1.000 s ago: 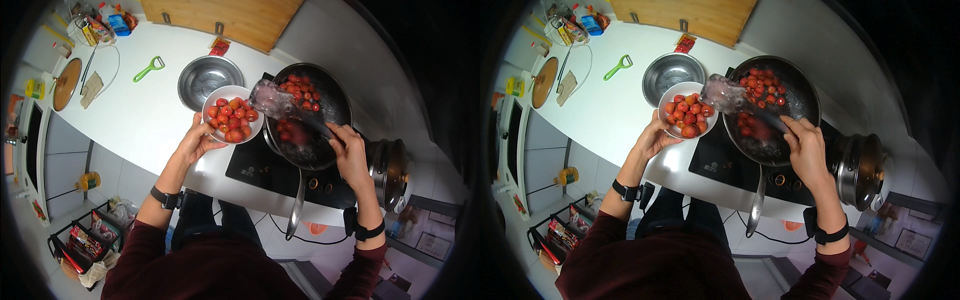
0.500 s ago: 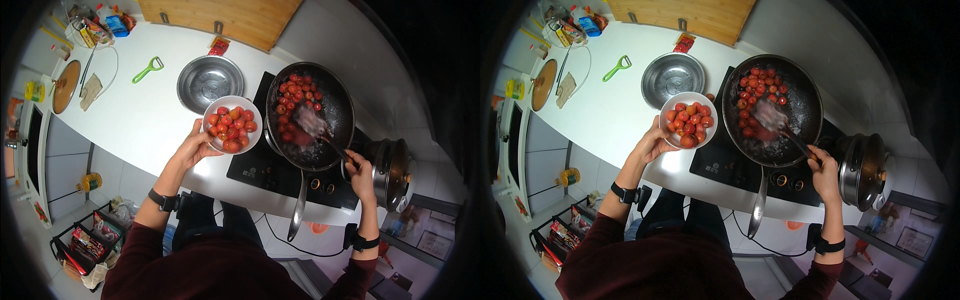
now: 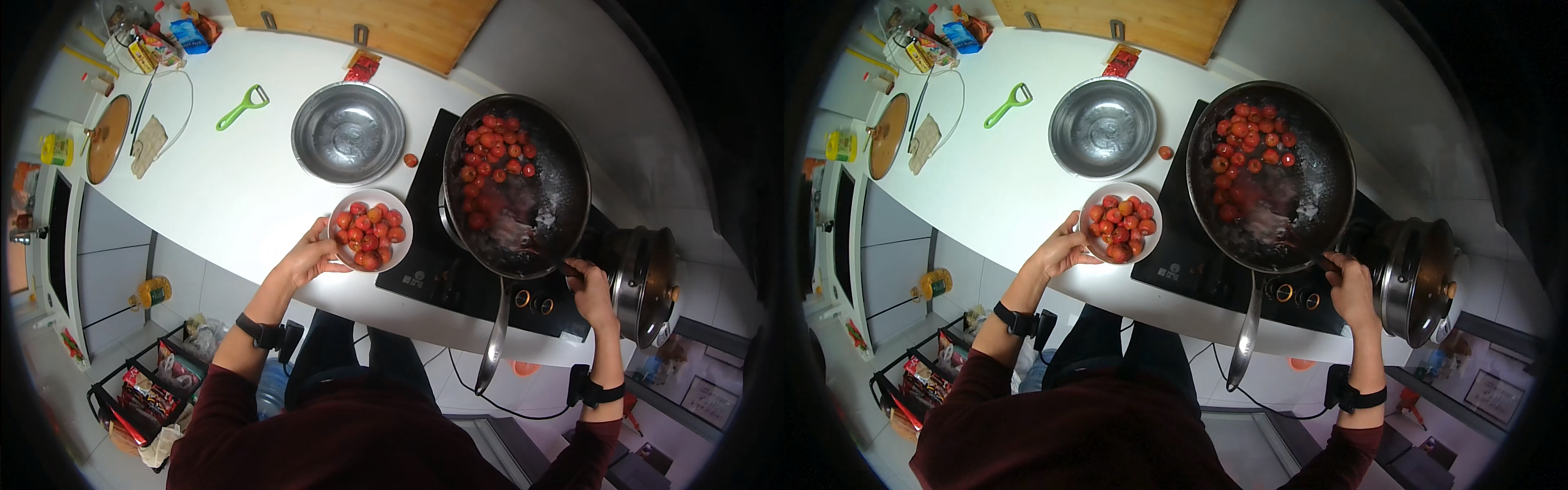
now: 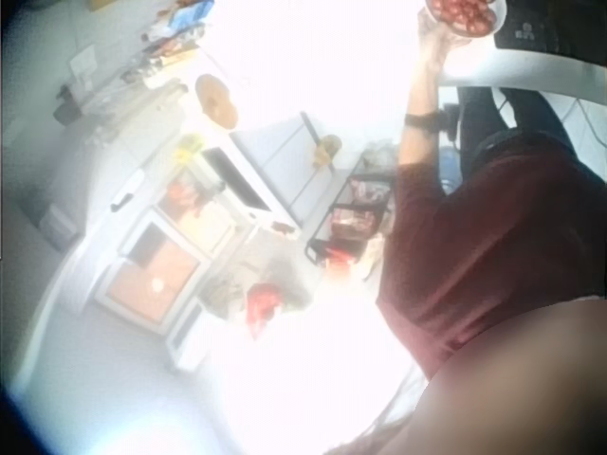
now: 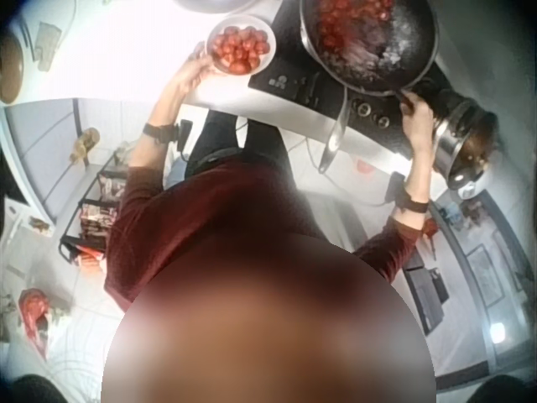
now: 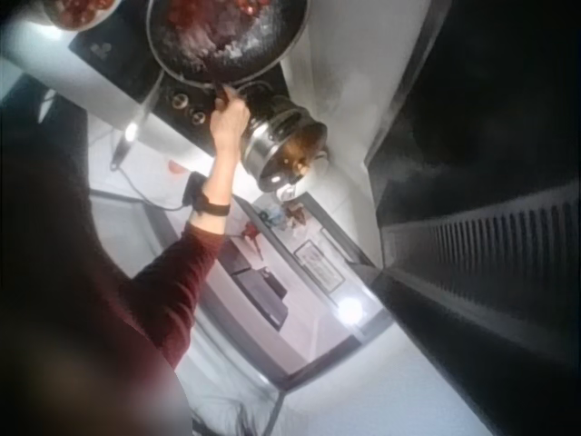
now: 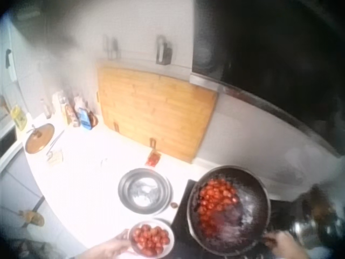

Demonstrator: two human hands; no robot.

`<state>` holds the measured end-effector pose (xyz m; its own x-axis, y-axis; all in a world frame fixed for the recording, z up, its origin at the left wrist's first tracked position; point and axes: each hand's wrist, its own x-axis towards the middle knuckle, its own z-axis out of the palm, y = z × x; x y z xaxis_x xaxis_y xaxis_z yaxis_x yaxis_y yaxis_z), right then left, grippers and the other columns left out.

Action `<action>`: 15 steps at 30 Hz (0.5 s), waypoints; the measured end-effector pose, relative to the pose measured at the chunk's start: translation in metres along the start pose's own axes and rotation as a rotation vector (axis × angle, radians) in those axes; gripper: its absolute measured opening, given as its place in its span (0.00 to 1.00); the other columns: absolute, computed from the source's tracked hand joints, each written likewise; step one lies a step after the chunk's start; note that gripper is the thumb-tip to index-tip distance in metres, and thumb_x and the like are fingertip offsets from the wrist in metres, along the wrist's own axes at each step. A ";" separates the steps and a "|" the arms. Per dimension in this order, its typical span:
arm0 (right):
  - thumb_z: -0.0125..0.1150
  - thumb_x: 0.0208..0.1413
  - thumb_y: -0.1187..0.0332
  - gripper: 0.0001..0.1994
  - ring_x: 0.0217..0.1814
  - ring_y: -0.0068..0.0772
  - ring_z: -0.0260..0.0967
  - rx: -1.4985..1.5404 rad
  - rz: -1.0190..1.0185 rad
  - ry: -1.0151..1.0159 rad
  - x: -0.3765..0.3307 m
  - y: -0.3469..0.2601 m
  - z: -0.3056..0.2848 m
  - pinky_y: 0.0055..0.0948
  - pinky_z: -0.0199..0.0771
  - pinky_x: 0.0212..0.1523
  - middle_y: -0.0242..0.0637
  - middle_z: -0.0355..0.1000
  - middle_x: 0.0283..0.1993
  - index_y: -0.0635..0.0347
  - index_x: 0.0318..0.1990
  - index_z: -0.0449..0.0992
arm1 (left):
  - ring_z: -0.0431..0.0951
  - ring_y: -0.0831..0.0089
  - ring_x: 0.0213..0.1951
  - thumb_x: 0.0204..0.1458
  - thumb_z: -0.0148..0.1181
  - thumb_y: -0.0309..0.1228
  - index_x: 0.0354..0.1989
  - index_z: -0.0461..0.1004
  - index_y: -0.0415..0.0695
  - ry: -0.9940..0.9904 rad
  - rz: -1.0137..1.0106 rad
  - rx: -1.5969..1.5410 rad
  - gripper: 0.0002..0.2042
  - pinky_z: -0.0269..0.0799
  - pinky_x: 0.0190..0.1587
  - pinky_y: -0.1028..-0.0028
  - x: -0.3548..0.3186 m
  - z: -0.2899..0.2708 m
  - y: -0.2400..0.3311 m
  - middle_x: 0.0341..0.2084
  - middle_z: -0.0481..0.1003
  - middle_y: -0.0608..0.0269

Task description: The person retrieves a white bowl from a drawer and places it on the counter. They then use a spatula to transfer cherry tomatoes from a frying pan on the stove into the bowl, repeating the action until the bowl is full.

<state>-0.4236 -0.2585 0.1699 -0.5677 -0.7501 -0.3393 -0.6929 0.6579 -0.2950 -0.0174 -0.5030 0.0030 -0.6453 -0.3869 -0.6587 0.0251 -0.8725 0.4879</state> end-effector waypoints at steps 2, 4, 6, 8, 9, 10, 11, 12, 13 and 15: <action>0.55 0.47 0.87 0.20 0.50 0.49 0.74 0.080 -0.080 -0.003 0.003 0.001 0.006 0.35 0.71 0.51 0.50 0.76 0.46 0.65 0.49 0.76 | 0.82 0.52 0.38 0.49 0.45 0.14 0.60 0.49 0.47 0.003 -0.004 0.030 0.29 0.83 0.39 0.58 0.004 0.000 0.003 0.46 0.71 0.41; 0.54 0.47 0.87 0.20 0.50 0.50 0.74 0.103 -0.075 -0.002 0.005 -0.002 0.012 0.35 0.72 0.52 0.52 0.76 0.46 0.66 0.49 0.76 | 0.82 0.55 0.37 0.49 0.45 0.14 0.62 0.49 0.45 -0.019 -0.008 0.059 0.30 0.84 0.40 0.59 0.006 -0.002 0.007 0.44 0.72 0.43; 0.54 0.47 0.87 0.20 0.50 0.50 0.74 0.109 -0.102 0.018 0.005 -0.005 0.015 0.35 0.71 0.52 0.52 0.76 0.46 0.66 0.50 0.75 | 0.82 0.56 0.37 0.49 0.45 0.14 0.64 0.48 0.43 -0.027 -0.016 0.115 0.31 0.83 0.40 0.61 0.009 -0.003 0.011 0.43 0.73 0.44; 0.54 0.48 0.89 0.21 0.51 0.46 0.74 0.075 -0.066 0.000 0.005 -0.008 0.016 0.32 0.71 0.52 0.51 0.75 0.46 0.66 0.51 0.75 | 0.82 0.57 0.36 0.50 0.45 0.14 0.65 0.49 0.41 -0.016 -0.025 0.166 0.31 0.83 0.41 0.63 0.010 -0.003 0.014 0.43 0.73 0.45; 0.53 0.48 0.89 0.21 0.51 0.44 0.74 0.076 -0.053 -0.003 0.005 -0.009 0.017 0.31 0.71 0.51 0.50 0.75 0.46 0.66 0.51 0.74 | 0.82 0.59 0.36 0.50 0.46 0.15 0.65 0.50 0.40 -0.003 -0.031 0.188 0.31 0.84 0.41 0.64 0.009 -0.002 0.016 0.43 0.73 0.45; 0.53 0.47 0.89 0.21 0.50 0.46 0.74 0.089 -0.070 0.008 0.005 -0.009 0.018 0.32 0.72 0.51 0.51 0.75 0.46 0.66 0.51 0.75 | 0.83 0.60 0.35 0.51 0.47 0.15 0.66 0.52 0.39 -0.019 -0.022 0.197 0.30 0.84 0.41 0.66 0.009 0.000 0.019 0.43 0.74 0.46; 0.54 0.47 0.88 0.21 0.50 0.48 0.74 0.107 -0.076 0.022 0.004 -0.009 0.019 0.34 0.72 0.51 0.52 0.75 0.46 0.66 0.50 0.75 | 0.82 0.63 0.35 0.51 0.50 0.18 0.63 0.55 0.37 0.033 -0.024 0.316 0.28 0.84 0.38 0.68 0.008 0.003 0.023 0.43 0.74 0.48; 0.54 0.47 0.88 0.20 0.49 0.50 0.74 0.135 -0.058 0.030 0.003 -0.008 0.021 0.36 0.72 0.50 0.52 0.75 0.45 0.66 0.50 0.75 | 0.82 0.66 0.36 0.51 0.54 0.20 0.61 0.59 0.36 0.056 -0.011 0.422 0.26 0.84 0.36 0.71 0.006 0.007 0.029 0.44 0.74 0.49; 0.54 0.47 0.88 0.20 0.49 0.50 0.74 0.125 -0.087 0.042 0.002 -0.008 0.022 0.36 0.73 0.50 0.52 0.75 0.45 0.66 0.50 0.75 | 0.82 0.69 0.37 0.52 0.57 0.23 0.59 0.63 0.34 0.129 -0.035 0.564 0.24 0.84 0.33 0.73 0.004 0.013 0.035 0.44 0.74 0.51; 0.54 0.47 0.88 0.20 0.48 0.50 0.74 0.125 -0.104 0.055 0.001 -0.005 0.023 0.37 0.73 0.49 0.52 0.75 0.45 0.67 0.50 0.75 | 0.81 0.65 0.38 0.49 0.66 0.32 0.53 0.68 0.32 0.285 0.010 1.200 0.25 0.81 0.30 0.70 0.000 0.025 0.060 0.43 0.75 0.47</action>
<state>-0.4098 -0.2609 0.1506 -0.5217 -0.8148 -0.2530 -0.6903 0.5774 -0.4360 -0.0353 -0.5479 0.0467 -0.4557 -0.5744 -0.6800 -0.7850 -0.1007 0.6112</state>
